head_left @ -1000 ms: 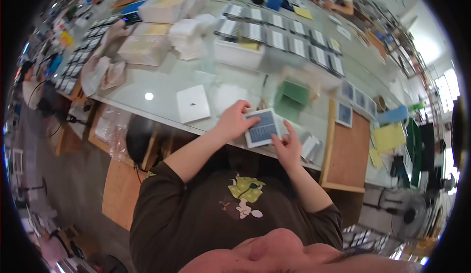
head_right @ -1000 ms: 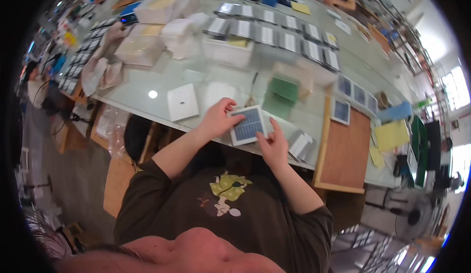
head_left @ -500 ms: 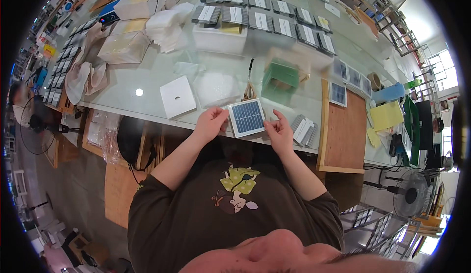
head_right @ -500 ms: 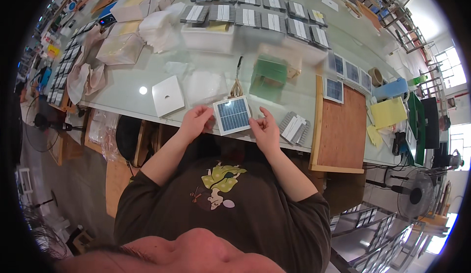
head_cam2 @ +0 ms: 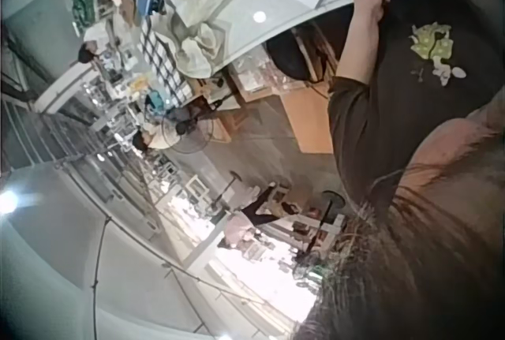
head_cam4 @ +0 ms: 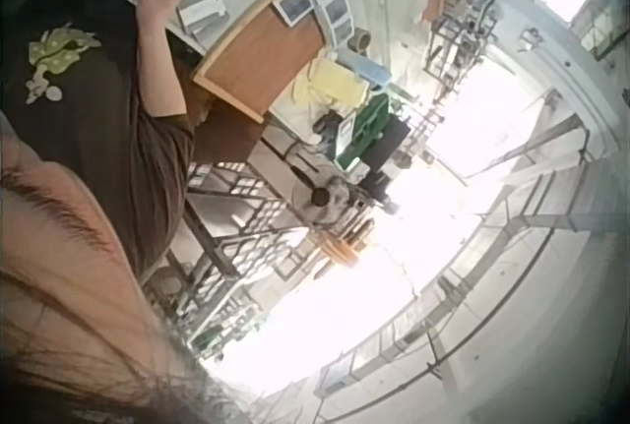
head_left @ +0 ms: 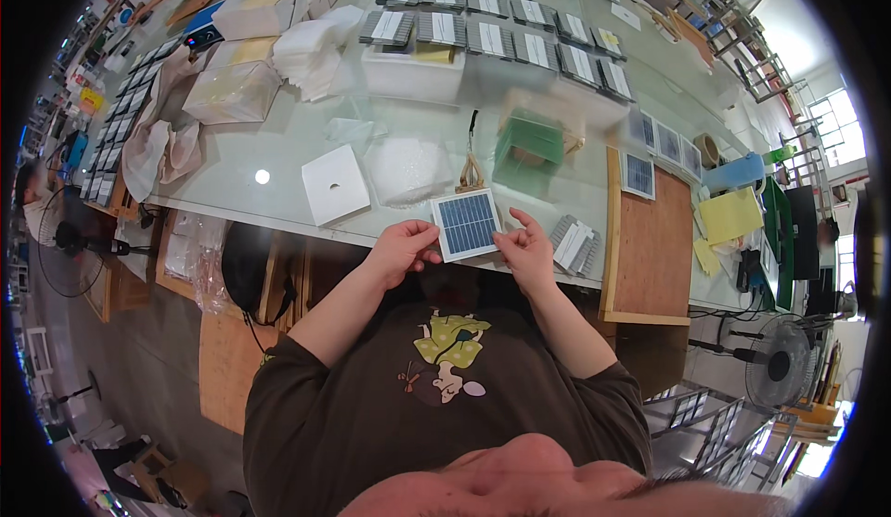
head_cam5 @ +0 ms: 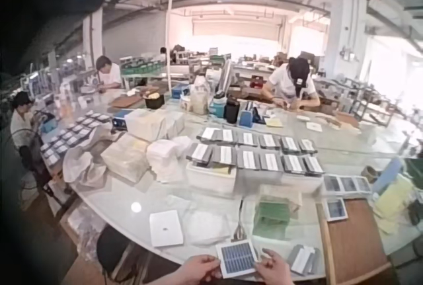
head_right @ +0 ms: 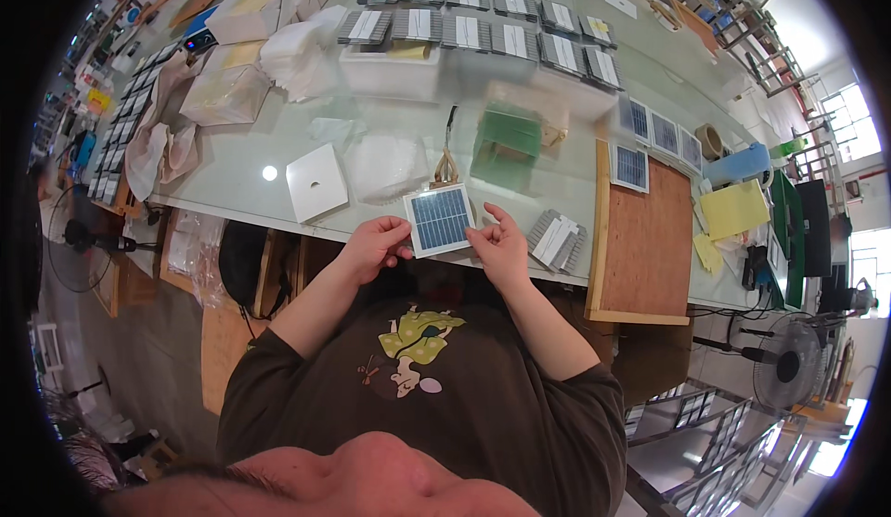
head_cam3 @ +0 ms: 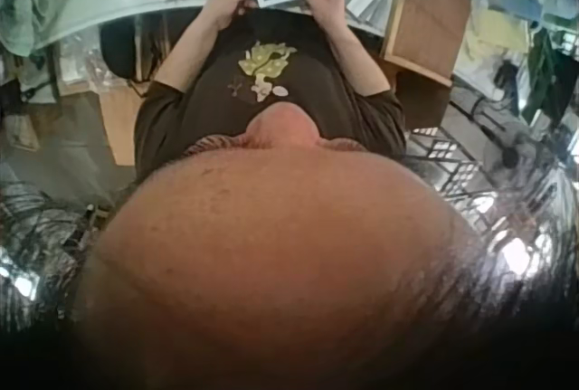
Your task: Inspecting and packaging small solar panels into individual white paper boxes.
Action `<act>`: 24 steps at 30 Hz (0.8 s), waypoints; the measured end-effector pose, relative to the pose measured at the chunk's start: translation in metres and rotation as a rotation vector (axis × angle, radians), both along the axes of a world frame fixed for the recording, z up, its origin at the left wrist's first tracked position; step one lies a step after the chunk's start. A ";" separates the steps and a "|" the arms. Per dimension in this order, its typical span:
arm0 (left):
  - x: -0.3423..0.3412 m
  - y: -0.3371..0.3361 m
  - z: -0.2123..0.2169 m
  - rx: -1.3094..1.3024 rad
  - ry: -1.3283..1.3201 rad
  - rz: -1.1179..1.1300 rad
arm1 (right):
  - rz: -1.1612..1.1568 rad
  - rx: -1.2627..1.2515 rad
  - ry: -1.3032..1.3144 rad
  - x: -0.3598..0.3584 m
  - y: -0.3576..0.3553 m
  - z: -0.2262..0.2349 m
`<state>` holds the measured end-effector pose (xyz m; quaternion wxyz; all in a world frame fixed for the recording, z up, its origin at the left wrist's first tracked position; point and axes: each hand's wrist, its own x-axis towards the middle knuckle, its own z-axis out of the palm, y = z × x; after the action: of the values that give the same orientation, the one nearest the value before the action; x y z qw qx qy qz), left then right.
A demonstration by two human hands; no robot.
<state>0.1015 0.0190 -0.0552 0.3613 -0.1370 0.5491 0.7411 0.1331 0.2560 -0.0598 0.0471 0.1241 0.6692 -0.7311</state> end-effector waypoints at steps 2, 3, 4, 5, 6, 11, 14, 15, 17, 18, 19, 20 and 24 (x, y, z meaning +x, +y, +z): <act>0.002 0.001 -0.001 0.005 0.002 0.010 | 0.004 -0.010 -0.005 0.001 -0.001 0.002; 0.002 0.002 -0.003 0.030 -0.013 0.030 | 0.005 -0.025 -0.022 0.001 -0.001 0.003; 0.003 0.002 -0.004 0.053 -0.027 0.051 | 0.006 -0.041 -0.039 0.001 -0.001 0.004; 0.003 0.003 -0.005 0.055 -0.026 0.048 | 0.003 -0.040 -0.038 0.001 -0.001 0.004; 0.004 0.004 -0.005 0.058 -0.023 0.061 | 0.002 -0.045 -0.043 0.002 -0.001 0.004; 0.006 0.010 -0.007 -0.002 0.002 0.101 | -0.006 -0.060 -0.052 0.002 -0.002 0.006; 0.007 0.012 -0.007 -0.030 0.046 0.122 | -0.020 -0.071 -0.067 0.003 -0.002 0.008; 0.008 0.013 -0.006 -0.060 0.069 0.126 | -0.020 -0.071 -0.074 0.003 -0.002 0.008; 0.008 0.013 -0.005 -0.091 0.091 0.133 | -0.019 -0.072 -0.081 0.003 -0.003 0.008; 0.008 0.013 -0.005 -0.098 0.109 0.131 | -0.023 -0.071 -0.088 0.003 -0.003 0.008; 0.009 0.013 -0.005 -0.106 0.127 0.129 | -0.027 -0.070 -0.095 0.004 -0.004 0.008; 0.008 0.013 -0.005 -0.107 0.125 0.131 | -0.026 -0.071 -0.097 0.003 -0.004 0.008; 0.009 0.012 0.002 -0.107 0.112 0.121 | -0.033 -0.081 -0.102 0.003 -0.004 0.009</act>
<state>0.1104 0.0306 -0.0530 0.2767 -0.1474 0.5981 0.7376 0.1365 0.2522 -0.0505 0.0741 0.1704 0.6335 -0.7511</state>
